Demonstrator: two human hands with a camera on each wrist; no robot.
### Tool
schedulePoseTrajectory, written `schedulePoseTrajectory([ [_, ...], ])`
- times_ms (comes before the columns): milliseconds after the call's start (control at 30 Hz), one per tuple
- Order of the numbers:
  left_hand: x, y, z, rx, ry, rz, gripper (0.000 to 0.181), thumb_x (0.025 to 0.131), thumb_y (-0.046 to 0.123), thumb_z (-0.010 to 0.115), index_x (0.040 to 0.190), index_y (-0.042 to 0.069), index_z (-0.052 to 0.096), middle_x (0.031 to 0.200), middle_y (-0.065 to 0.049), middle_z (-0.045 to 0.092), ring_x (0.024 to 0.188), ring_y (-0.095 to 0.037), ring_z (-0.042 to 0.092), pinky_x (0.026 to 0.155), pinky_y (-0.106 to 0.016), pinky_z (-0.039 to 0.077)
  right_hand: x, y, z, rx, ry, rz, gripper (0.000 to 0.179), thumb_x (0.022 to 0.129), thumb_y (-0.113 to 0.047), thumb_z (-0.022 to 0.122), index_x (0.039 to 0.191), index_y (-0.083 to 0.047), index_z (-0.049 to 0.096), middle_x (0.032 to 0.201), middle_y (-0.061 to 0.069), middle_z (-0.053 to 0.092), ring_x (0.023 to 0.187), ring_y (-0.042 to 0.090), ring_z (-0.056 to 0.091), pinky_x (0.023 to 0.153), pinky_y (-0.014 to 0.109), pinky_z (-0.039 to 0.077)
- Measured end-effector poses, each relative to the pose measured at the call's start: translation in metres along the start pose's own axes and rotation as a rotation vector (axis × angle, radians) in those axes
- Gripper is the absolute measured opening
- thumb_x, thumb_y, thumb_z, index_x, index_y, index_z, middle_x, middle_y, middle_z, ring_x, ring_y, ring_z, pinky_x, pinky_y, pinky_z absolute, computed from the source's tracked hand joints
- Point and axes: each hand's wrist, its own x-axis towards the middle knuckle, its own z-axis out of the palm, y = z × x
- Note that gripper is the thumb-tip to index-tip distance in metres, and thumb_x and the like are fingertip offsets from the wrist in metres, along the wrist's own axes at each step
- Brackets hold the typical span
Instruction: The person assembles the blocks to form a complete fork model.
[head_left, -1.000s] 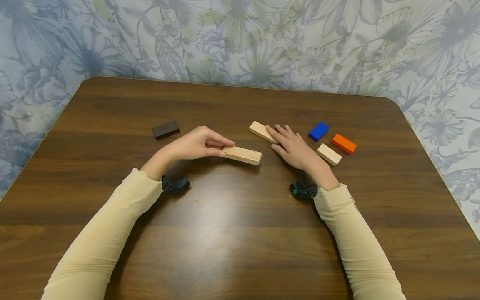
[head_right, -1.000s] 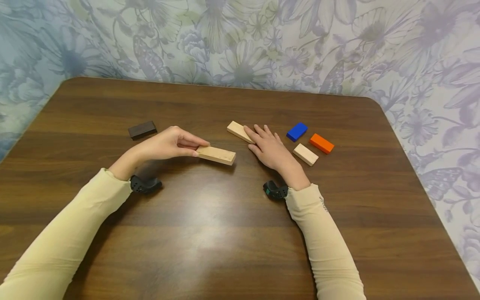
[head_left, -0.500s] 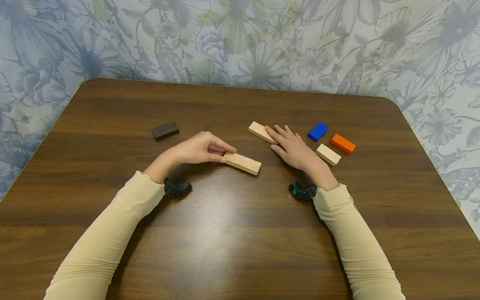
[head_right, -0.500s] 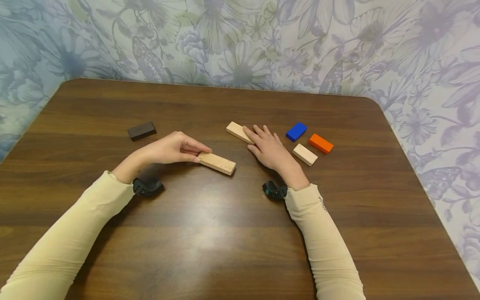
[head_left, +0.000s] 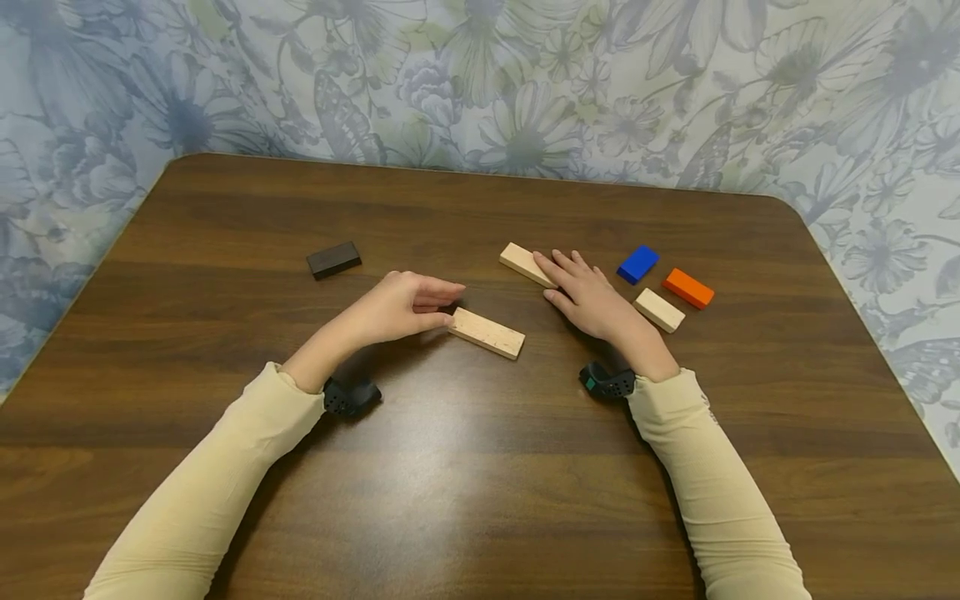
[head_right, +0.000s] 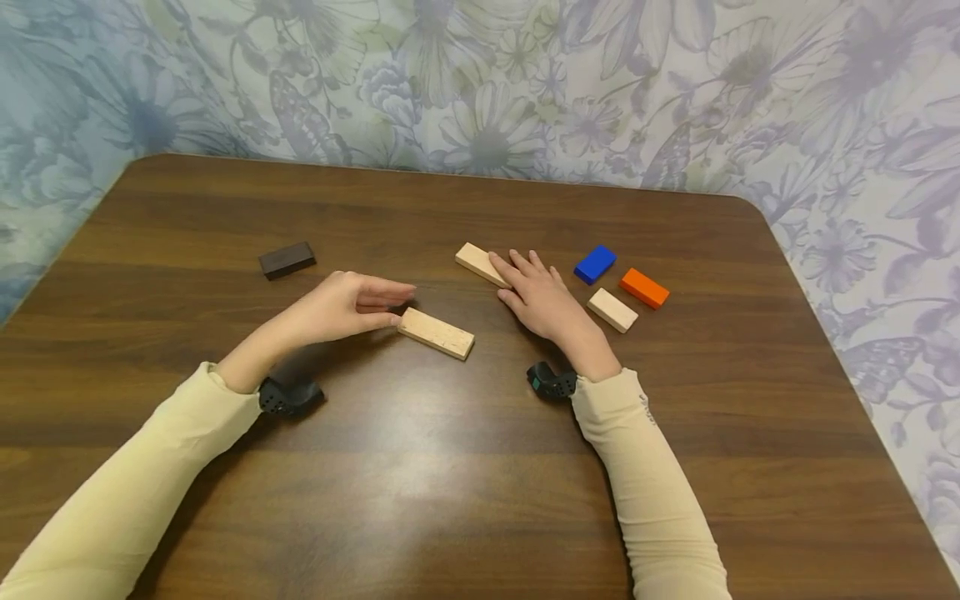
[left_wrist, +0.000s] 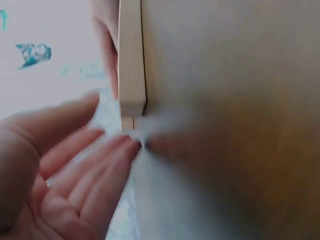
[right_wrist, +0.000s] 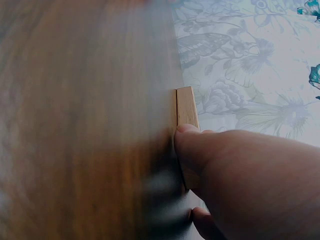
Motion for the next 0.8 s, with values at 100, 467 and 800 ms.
schedulePoseTrajectory([
  [100, -0.006, 0.008, 0.008, 0.042, 0.041, -0.034, 0.047, 0.088, 0.009, 0.067, 0.130, -0.007, 0.051, 0.125, -0.020, 0.055, 0.111, -0.027, 0.056, 0.085, -0.032, 0.047, 0.000, 0.001, 0.000, 0.001, -0.004, 0.001, 0.056, 0.102, -0.028, 0.041, 0.152, -0.019, 0.018, 0.153, 0.017, 0.014, 0.138, 0.037, 0.003, 0.105, 0.058, 0.004],
  [467, -0.004, 0.040, 0.046, 0.322, 0.025, -0.155, 0.088, 0.084, 0.054, 0.062, 0.142, -0.005, 0.034, 0.126, -0.020, 0.054, 0.097, -0.025, 0.058, 0.085, -0.040, 0.045, -0.001, -0.001, -0.002, -0.007, -0.004, 0.020, 0.056, 0.101, -0.029, 0.043, 0.151, -0.019, 0.020, 0.152, 0.017, 0.015, 0.138, 0.038, 0.005, 0.105, 0.058, 0.006],
  [800, 0.011, 0.053, 0.075, 0.397, -0.130, -0.236, 0.120, 0.073, 0.082, 0.042, 0.148, 0.000, -0.002, 0.153, -0.017, 0.001, 0.139, -0.027, 0.002, 0.107, -0.043, 0.017, 0.001, -0.001, -0.001, -0.007, -0.002, 0.025, 0.056, 0.101, -0.030, 0.042, 0.151, -0.020, 0.019, 0.153, 0.016, 0.015, 0.138, 0.037, 0.004, 0.105, 0.057, 0.005],
])
